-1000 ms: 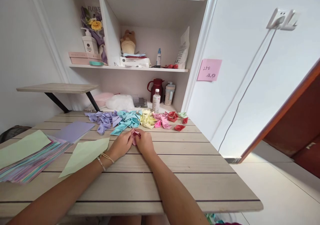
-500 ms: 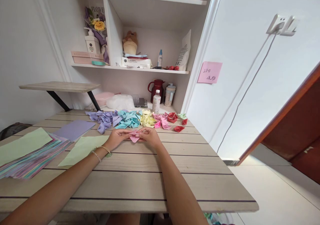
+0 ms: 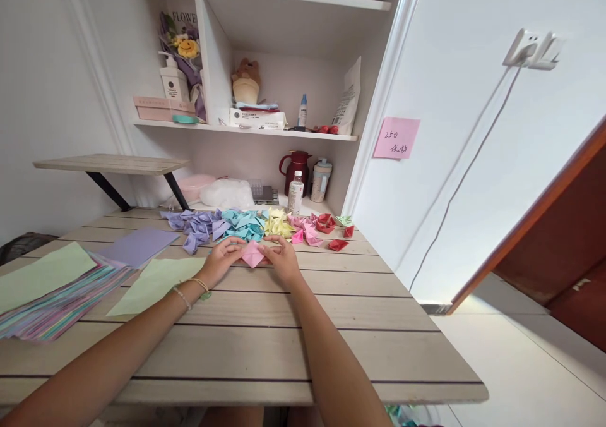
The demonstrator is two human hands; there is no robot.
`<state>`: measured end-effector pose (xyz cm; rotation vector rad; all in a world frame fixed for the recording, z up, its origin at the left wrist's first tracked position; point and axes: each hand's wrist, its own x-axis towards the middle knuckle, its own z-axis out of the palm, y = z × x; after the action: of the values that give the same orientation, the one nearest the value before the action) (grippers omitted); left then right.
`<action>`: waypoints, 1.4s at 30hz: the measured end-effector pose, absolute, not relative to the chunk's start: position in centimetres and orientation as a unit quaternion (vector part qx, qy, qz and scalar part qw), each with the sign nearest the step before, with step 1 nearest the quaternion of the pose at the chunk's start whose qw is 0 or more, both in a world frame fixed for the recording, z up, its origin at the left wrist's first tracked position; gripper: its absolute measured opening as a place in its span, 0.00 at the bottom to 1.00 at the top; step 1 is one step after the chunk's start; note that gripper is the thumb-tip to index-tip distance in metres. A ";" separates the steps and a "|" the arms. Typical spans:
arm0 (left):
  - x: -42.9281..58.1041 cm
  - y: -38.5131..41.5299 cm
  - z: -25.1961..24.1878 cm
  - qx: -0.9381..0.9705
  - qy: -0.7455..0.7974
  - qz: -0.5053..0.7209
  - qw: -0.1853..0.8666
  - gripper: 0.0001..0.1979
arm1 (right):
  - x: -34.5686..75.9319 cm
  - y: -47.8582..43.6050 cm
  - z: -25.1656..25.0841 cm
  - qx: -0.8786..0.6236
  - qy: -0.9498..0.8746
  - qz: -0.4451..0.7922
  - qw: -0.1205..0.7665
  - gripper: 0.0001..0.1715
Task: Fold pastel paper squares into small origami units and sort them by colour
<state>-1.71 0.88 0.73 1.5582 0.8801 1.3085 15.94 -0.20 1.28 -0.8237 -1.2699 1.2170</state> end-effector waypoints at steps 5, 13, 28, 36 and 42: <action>-1.6 0.7 0.8 0.654 0.358 0.524 0.412 0.12 | 15.9 0.1 1.1 -0.356 -0.548 0.511 0.559 0.20; -1.7 0.8 0.5 0.667 0.349 0.511 0.414 0.23 | 16.0 -0.1 1.0 -0.372 -0.675 0.392 0.502 0.26; -1.5 0.3 0.7 0.687 0.336 0.489 0.420 0.15 | 16.0 -0.4 1.1 -0.411 -0.723 0.305 0.463 0.17; -1.4 0.1 1.0 0.764 0.370 0.478 0.225 0.13 | 15.6 -0.5 0.8 -0.440 -0.739 0.211 0.464 0.15; -0.7 0.0 0.7 0.691 0.375 0.480 0.389 0.20 | 15.0 0.0 0.4 -0.384 -0.637 0.343 0.575 0.09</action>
<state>-0.70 -0.02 0.70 1.7559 0.9542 1.2214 15.04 -0.03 0.42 -0.8991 -1.4914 0.8025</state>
